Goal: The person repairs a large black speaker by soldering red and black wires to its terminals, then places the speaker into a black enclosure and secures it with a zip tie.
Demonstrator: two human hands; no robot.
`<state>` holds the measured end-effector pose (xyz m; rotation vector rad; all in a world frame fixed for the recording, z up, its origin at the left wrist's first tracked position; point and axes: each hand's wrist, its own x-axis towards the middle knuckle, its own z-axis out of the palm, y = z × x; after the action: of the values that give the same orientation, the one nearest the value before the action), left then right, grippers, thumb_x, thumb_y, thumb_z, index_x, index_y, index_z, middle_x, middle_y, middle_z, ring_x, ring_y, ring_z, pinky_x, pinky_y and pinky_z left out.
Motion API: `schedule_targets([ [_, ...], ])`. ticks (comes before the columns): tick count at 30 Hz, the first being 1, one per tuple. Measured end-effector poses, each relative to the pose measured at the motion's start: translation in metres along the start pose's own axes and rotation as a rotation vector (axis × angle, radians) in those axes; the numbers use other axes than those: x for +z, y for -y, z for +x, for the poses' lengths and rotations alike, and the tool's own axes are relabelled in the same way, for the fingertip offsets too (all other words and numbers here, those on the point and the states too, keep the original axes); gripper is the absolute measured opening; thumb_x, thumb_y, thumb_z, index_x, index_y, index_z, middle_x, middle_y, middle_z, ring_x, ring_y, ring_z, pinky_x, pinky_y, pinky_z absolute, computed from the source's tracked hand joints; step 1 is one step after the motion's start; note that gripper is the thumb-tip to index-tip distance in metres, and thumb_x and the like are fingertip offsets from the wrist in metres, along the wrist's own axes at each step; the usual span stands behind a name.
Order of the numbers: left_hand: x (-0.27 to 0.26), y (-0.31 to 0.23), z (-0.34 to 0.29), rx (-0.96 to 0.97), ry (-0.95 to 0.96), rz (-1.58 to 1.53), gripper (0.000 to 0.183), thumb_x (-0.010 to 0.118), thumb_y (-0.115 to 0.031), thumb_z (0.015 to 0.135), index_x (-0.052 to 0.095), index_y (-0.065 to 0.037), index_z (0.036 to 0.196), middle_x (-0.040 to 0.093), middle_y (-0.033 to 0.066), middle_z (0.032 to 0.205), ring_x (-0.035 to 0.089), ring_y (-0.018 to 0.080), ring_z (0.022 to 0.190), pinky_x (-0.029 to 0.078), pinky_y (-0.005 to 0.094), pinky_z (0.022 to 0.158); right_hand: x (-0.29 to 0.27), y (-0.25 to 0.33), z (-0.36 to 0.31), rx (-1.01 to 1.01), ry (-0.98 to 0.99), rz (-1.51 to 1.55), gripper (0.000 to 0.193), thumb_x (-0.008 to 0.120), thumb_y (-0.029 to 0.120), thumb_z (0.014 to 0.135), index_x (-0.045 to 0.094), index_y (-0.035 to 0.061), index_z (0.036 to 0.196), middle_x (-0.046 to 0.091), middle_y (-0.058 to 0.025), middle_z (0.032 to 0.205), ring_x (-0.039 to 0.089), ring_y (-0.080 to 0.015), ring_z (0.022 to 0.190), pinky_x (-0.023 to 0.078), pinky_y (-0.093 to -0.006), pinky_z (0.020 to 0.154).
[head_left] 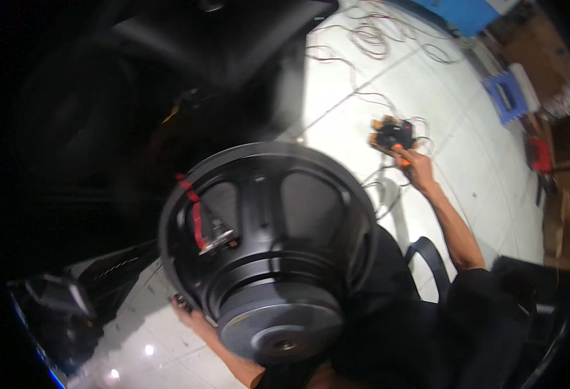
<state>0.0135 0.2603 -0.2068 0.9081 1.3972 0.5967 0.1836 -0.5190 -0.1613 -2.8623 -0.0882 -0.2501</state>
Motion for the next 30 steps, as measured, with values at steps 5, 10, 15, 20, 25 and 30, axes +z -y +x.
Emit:
schedule_targets([
  [5,-0.030,0.035,0.028,0.083,0.114,-0.057,0.016,0.080,-0.018,0.085,0.072,-0.011,0.098,0.064,0.0048,0.094,0.062,0.0231,0.085,0.054,0.0473,0.075,0.036,-0.010,0.020,-0.179,0.051,-0.162,0.033,0.070,0.021,0.091,0.064,0.0103,0.121,0.064,-0.0139,0.084,0.068,-0.0334,0.076,0.052,-0.0448,0.063],
  [10,-0.017,0.050,0.031,-0.149,0.033,-0.007,0.021,0.080,-0.025,0.087,0.068,-0.012,0.099,0.063,0.0030,0.094,0.060,0.0195,0.079,0.049,0.0430,0.064,0.057,-0.027,0.022,-0.272,0.174,-0.365,0.036,0.074,0.019,0.087,0.063,0.0093,0.119,0.063,-0.0128,0.086,0.069,-0.0317,0.078,0.053,-0.0422,0.062],
  [15,-0.023,0.069,0.042,-0.242,0.103,-0.071,0.020,0.079,-0.029,0.088,0.065,-0.015,0.091,0.061,-0.0009,0.086,0.059,0.0170,0.078,0.044,0.0385,0.063,0.066,-0.030,0.026,-0.212,0.334,-0.293,0.032,0.066,0.005,0.083,0.063,0.0057,0.115,0.066,-0.0195,0.094,0.070,-0.0366,0.079,0.055,-0.0466,0.067],
  [20,-0.007,0.088,0.035,-0.186,0.083,-0.106,0.023,0.080,-0.027,0.087,0.062,-0.015,0.082,0.055,-0.0006,0.069,0.055,0.0162,0.057,0.044,0.0332,0.049,0.059,-0.019,0.032,-0.226,0.393,-0.385,0.029,0.061,0.008,0.086,0.062,0.0080,0.115,0.069,-0.0212,0.093,0.070,-0.0373,0.078,0.056,-0.0489,0.067],
  [25,-0.009,0.105,0.037,-0.160,-0.010,-0.024,0.031,0.084,-0.026,0.085,0.059,-0.010,0.075,0.056,0.0018,0.066,0.055,0.0160,0.050,0.044,0.0308,0.041,0.038,-0.012,0.042,-0.259,0.356,-0.288,0.040,0.059,0.001,0.083,0.063,0.0105,0.121,0.069,-0.0196,0.084,0.069,-0.0386,0.074,0.052,-0.0504,0.066],
  [30,-0.009,0.098,0.029,-0.143,-0.053,0.101,0.028,0.083,-0.020,0.087,0.063,0.000,0.086,0.062,0.0094,0.077,0.060,0.0207,0.059,0.050,0.0361,0.048,-0.006,0.055,0.063,-0.195,0.314,-0.184,0.029,0.061,0.004,0.087,0.069,0.0074,0.115,0.066,-0.0181,0.087,0.068,-0.0378,0.078,0.051,-0.0475,0.066],
])
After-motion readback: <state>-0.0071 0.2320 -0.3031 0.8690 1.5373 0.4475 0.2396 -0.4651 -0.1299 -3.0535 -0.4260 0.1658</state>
